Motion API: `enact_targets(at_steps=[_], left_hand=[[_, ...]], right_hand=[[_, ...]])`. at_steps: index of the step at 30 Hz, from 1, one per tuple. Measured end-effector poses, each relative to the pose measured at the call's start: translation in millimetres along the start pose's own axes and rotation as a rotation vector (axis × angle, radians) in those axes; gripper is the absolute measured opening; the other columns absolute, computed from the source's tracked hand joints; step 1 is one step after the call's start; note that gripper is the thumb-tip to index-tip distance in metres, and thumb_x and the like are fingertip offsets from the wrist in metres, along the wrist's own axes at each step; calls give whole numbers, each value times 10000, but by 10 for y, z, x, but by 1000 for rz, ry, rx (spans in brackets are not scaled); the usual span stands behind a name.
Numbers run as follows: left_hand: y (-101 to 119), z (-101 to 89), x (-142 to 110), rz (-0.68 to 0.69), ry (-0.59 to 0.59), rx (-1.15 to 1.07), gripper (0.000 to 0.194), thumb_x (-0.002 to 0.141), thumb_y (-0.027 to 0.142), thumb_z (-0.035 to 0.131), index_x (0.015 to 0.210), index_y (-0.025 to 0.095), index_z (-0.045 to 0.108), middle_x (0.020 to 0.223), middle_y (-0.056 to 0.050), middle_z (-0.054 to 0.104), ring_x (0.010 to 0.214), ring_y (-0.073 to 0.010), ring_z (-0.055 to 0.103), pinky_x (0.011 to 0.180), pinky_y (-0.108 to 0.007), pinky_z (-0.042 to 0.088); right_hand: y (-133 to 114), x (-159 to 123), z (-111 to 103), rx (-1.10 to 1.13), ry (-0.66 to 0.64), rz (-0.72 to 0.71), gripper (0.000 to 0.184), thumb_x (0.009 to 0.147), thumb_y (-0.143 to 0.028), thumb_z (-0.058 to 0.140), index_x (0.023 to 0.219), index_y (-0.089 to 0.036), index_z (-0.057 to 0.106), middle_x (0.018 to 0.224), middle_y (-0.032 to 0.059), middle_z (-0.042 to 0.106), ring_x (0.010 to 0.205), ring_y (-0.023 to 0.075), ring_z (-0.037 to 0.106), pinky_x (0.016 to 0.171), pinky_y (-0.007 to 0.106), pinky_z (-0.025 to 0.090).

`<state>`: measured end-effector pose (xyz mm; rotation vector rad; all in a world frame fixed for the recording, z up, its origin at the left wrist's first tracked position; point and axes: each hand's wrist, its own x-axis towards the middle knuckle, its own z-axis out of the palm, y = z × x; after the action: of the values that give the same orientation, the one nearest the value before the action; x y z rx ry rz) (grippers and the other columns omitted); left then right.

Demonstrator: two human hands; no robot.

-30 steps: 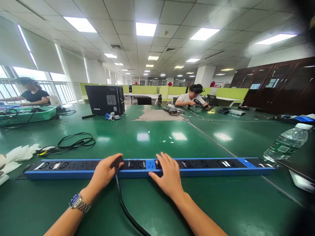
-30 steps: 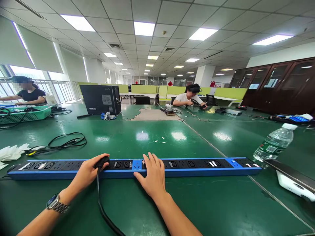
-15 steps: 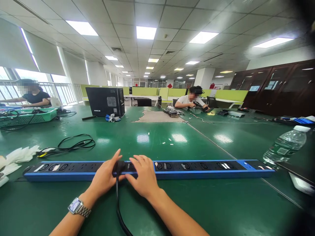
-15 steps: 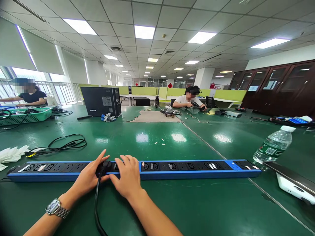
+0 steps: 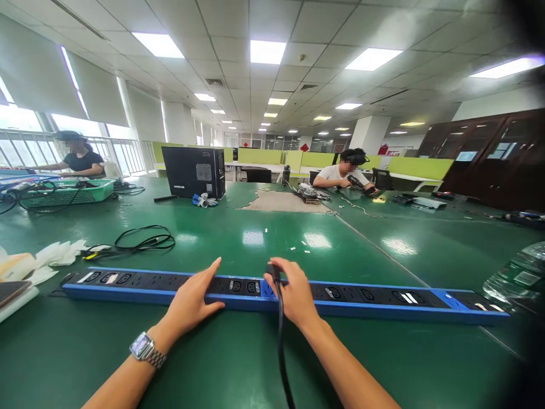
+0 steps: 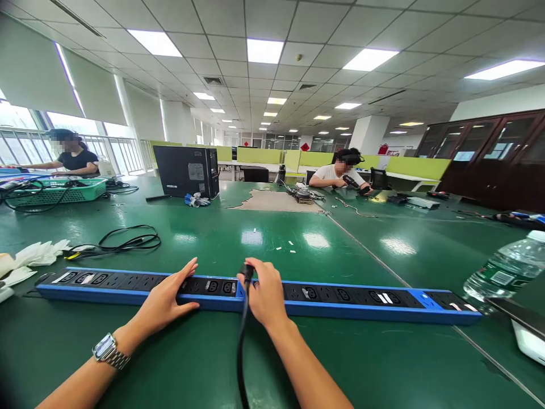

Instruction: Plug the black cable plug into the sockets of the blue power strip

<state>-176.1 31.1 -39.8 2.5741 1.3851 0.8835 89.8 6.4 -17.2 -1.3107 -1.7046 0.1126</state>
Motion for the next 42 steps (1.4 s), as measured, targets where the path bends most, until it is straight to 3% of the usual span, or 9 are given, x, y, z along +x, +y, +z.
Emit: enact_targets(at_steps=[4, 12, 16, 20, 24, 28, 30, 36, 42], left_hand=[[25, -10, -2, -5, 1, 11, 955, 756, 288, 712, 1516, 305, 134, 1441, -79, 488, 1266, -272, 516, 1045, -431, 430], [118, -10, 23, 41, 34, 1, 840, 796, 368, 685, 1495, 252, 234, 1460, -110, 455, 1297, -293, 473, 1079, -455, 391], [422, 138, 155, 159, 42, -73, 634, 848, 361, 630, 1424, 241, 396, 1402, -117, 515, 1272, -286, 489, 1068, -461, 398], [824, 422, 364, 252, 41, -150, 530, 865, 231, 577, 1380, 242, 455, 1296, -93, 602, 1174, -247, 560, 1014, -437, 447], [1050, 519, 544, 286, 187, -158, 324, 874, 113, 499, 1151, 227, 623, 1067, -57, 702, 1016, -219, 627, 924, -393, 490], [883, 228, 595, 201, 531, -185, 238, 931, 222, 511, 1149, 194, 603, 1092, -90, 690, 1047, -221, 620, 921, -364, 488], [664, 57, 526, 157, 569, -129, 272, 934, 293, 527, 1179, 191, 588, 1105, -100, 688, 1047, -234, 626, 921, -375, 489], [23, -76, 106, 7, 382, -47, 344, 943, 398, 467, 1172, 185, 609, 1022, -97, 718, 922, -236, 677, 834, -369, 539], [7, 7, 89, 84, 170, -135, 326, 934, 354, 475, 1178, 208, 634, 1073, -80, 720, 953, -214, 680, 854, -338, 547]], right_hand=[[200, -189, -58, -34, -97, 73, 262, 875, -378, 557, 1087, -240, 629, 1000, 68, 665, 939, 217, 598, 869, 377, 458], [16, -169, 5, -188, -191, -8, 232, 870, -304, 565, 1087, -244, 621, 969, 55, 686, 942, 219, 584, 995, 482, 373], [51, -236, -34, -238, -194, -82, 360, 859, -294, 566, 1218, -265, 572, 1167, 48, 673, 1092, 244, 552, 1100, 564, 241], [160, -366, -45, -324, -93, -82, 669, 786, -289, 606, 1412, -179, 398, 1403, 104, 517, 1258, 294, 445, 1086, 536, 305], [223, -431, -33, -388, -83, -75, 642, 767, -281, 591, 1377, -147, 445, 1374, 112, 543, 1260, 292, 453, 1079, 506, 335], [206, -429, -18, -424, -98, -34, 652, 744, -339, 629, 1355, -165, 480, 1383, 102, 537, 1271, 300, 448, 1085, 502, 326], [191, -425, -18, -428, -115, -15, 634, 749, -355, 629, 1342, -174, 499, 1392, 94, 531, 1282, 298, 441, 1088, 498, 320], [144, -419, -5, -425, -129, 26, 594, 754, -351, 621, 1316, -183, 530, 1396, 85, 530, 1295, 296, 436, 1090, 506, 314], [167, -437, 20, -419, -113, 22, 546, 768, -347, 613, 1290, -200, 552, 1380, 87, 545, 1286, 300, 448, 1076, 529, 320]])
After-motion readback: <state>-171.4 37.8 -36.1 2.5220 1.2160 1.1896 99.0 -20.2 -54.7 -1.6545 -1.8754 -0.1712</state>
